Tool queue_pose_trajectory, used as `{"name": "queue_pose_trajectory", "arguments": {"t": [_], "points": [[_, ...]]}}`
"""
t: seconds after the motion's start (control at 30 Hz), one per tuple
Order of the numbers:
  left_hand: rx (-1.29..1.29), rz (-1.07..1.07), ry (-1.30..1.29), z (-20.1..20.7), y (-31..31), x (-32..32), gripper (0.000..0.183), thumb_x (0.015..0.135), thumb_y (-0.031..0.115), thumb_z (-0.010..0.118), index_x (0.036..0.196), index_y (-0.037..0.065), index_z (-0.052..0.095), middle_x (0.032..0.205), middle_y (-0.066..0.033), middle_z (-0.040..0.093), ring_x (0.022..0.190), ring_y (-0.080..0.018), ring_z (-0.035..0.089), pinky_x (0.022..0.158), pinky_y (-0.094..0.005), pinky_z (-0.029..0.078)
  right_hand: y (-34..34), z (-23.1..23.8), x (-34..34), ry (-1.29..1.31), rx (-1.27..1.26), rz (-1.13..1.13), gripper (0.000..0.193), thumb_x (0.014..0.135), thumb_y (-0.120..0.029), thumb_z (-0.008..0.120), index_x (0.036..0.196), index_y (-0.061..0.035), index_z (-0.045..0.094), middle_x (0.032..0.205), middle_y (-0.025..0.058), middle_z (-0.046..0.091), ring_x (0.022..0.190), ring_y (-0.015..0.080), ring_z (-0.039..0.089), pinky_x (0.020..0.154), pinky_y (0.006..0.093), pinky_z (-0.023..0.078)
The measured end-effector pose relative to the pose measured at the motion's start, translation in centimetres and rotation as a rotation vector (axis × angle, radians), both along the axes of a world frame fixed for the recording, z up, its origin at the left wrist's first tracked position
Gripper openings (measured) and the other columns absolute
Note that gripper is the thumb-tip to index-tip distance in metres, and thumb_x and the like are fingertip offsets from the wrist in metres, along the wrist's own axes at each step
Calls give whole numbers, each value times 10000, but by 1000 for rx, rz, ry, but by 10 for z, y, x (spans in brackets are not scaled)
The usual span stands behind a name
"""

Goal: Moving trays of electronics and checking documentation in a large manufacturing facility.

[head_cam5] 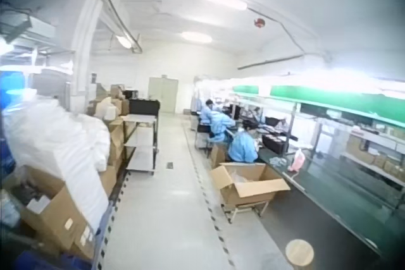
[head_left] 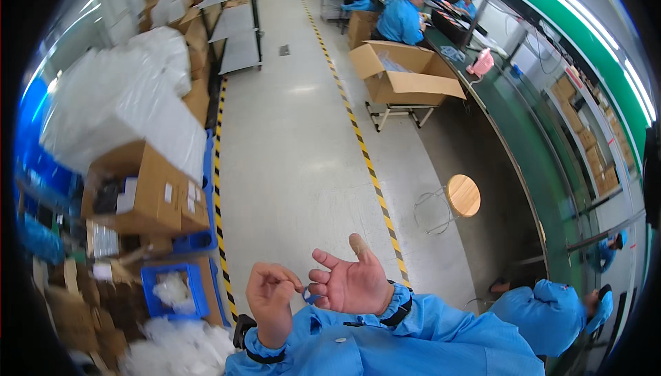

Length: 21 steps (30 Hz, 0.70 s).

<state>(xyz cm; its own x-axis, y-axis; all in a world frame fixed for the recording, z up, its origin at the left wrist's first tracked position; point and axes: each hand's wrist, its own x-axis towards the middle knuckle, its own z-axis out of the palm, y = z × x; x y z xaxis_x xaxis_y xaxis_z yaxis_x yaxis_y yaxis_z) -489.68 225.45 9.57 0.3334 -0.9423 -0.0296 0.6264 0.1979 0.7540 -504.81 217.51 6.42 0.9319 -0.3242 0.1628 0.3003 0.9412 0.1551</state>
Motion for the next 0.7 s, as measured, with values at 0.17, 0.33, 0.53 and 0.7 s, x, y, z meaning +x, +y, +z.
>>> {"name": "queue_pose_trajectory", "arguments": {"t": [0.17,0.33,0.53,0.7], "points": [[-410,213,-1278,4,-185,50,224,708,-74,666,853,58,557,760,-64,600,694,-196,538,626,-294,422,-158,-20,56,-33,-43,-84,789,916,-710,257,1390,-102,425,1297,128,516,1166,288,490,1003,439,374],[-286,156,-1409,2,-392,76,193,630,-9,730,781,69,639,790,-36,637,832,-240,580,717,-332,445,-345,-15,104,235,-86,-148,793,929,-693,256,1410,-75,385,1356,128,464,1261,278,440,1061,420,353],[3,197,-1329,5,-584,155,189,663,15,737,832,40,655,842,-83,663,843,-233,603,733,-322,452,-548,-3,193,463,-355,-143,724,967,-621,272,1418,-61,354,1330,109,481,1255,233,453,1072,389,350],[163,138,-831,-23,-749,245,116,823,99,691,892,20,642,829,-61,643,724,-112,574,605,-239,445,-720,-34,294,782,-660,-186,579,1006,-525,327,1322,-60,462,1203,57,543,1152,155,503,1012,337,398]]}}
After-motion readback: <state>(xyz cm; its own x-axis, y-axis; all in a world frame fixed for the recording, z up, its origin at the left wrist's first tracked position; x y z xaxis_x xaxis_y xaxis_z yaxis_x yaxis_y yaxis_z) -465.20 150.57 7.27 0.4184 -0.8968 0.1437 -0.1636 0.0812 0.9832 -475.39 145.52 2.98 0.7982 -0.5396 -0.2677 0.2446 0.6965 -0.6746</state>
